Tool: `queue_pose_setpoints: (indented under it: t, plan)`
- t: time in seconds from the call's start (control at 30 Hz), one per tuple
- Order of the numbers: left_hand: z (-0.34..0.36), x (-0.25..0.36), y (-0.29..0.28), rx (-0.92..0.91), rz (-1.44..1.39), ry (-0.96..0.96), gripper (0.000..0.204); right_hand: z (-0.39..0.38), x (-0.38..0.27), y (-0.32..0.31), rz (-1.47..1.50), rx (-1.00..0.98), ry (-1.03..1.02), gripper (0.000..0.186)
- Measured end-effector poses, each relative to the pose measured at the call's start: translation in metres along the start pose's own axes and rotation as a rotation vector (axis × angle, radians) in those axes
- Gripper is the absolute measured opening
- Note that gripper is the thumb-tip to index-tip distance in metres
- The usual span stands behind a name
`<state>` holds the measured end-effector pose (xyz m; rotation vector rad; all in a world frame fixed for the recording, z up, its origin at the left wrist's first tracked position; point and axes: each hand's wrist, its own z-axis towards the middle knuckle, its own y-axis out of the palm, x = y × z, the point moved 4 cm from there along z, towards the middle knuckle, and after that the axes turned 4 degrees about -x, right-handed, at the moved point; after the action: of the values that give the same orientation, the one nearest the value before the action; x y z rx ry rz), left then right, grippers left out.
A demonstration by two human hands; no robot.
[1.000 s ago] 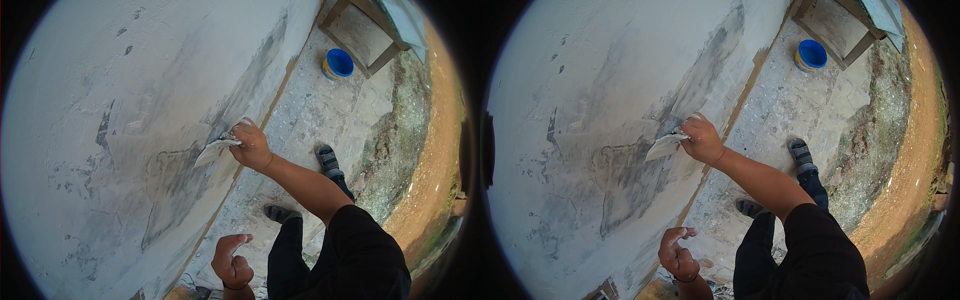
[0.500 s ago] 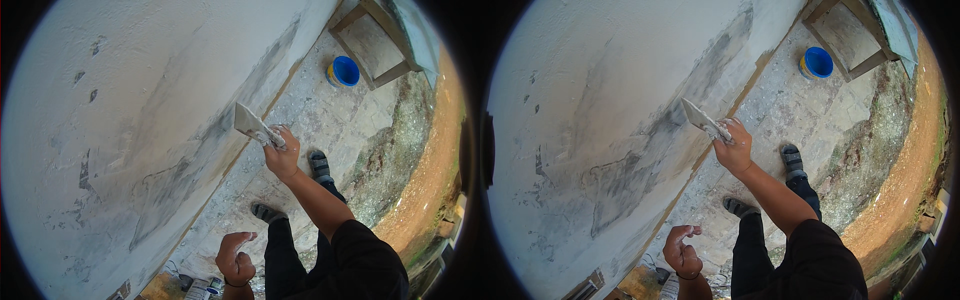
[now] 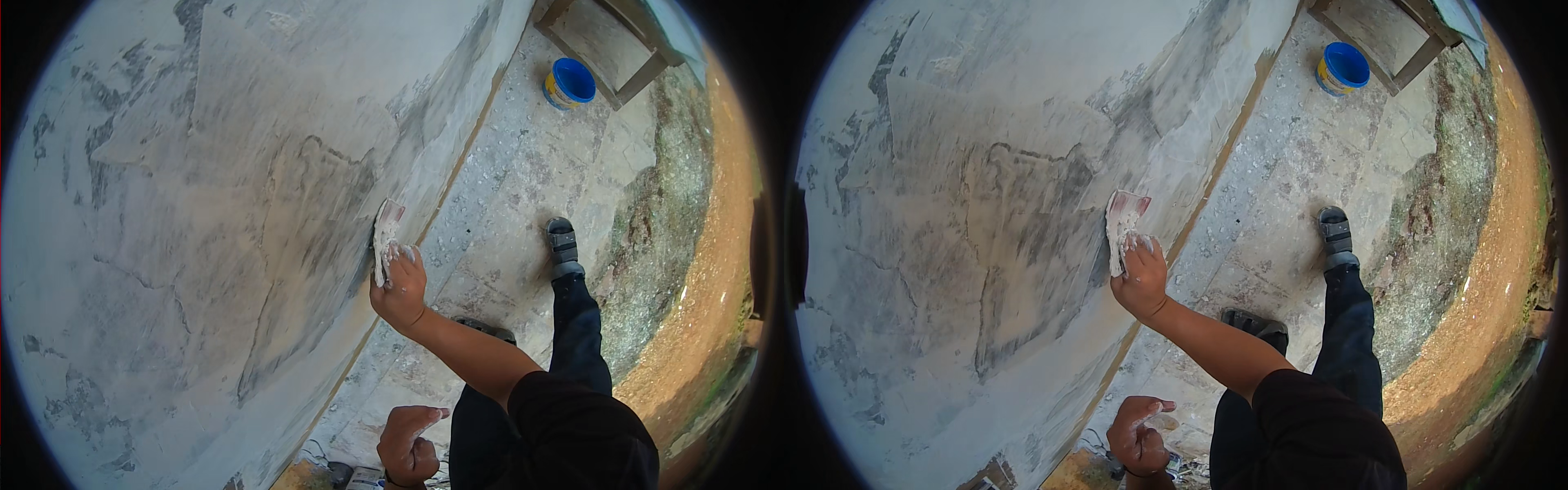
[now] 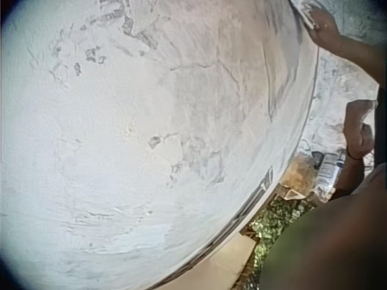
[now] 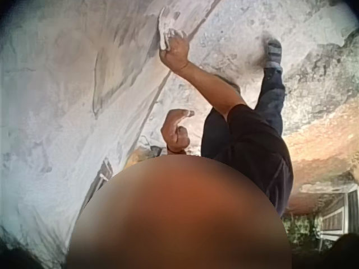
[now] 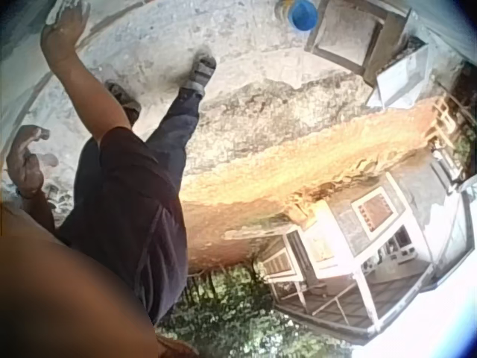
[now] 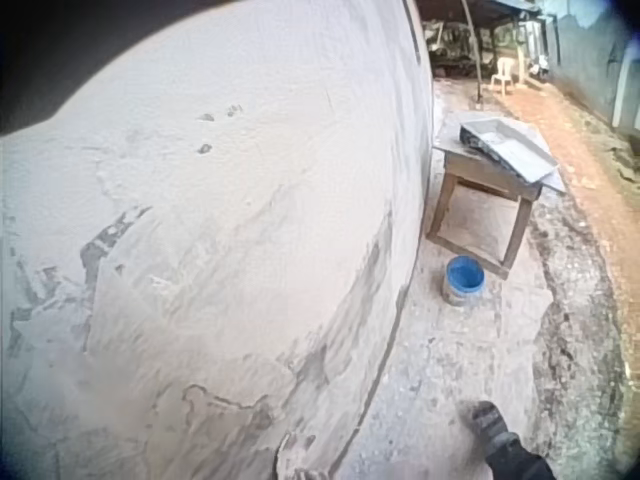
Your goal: The person applies and smooths wall putty or plaster onto an exterior wall using a putty knife.
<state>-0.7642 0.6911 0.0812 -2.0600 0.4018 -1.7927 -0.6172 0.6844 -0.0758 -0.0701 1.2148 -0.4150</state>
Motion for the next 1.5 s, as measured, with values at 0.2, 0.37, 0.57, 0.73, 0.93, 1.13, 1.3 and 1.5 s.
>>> queue_pose_setpoints:
  t: [0.2,0.37,0.57,0.73,0.93,1.13,1.3,1.5]
  plan:
    - [-0.029,-0.033,-0.034,0.049,0.004,-0.103,0.051,-0.014,-0.013,0.009,-0.111,-0.157,-0.073,0.037]
    - [-0.025,-0.037,-0.031,0.056,-0.083,-0.059,0.051,-0.049,-0.033,0.01,-0.175,-0.396,-0.291,0.045]
    - [-0.001,-0.021,-0.018,-0.043,-0.072,0.058,0.053,-0.077,-0.039,-0.007,-0.043,-0.578,-0.338,0.047]
    - [0.014,-0.002,-0.011,-0.035,-0.064,0.141,0.053,-0.063,-0.006,-0.046,0.16,-0.656,-0.114,0.044]
    - [0.015,-0.004,-0.007,-0.087,-0.044,0.145,0.053,0.019,0.033,-0.046,0.274,-0.488,-0.179,0.026]
    - [0.012,-0.015,-0.011,-0.117,-0.014,0.166,0.053,0.069,0.053,-0.05,0.147,-0.268,-0.135,0.015]
    - [0.01,-0.015,-0.017,-0.129,-0.032,0.176,0.053,0.056,0.086,-0.075,0.121,-0.295,0.087,0.02]
    - [0.008,-0.016,-0.028,-0.103,-0.032,0.193,0.054,0.024,0.05,-0.08,0.051,-0.065,0.09,0.021]
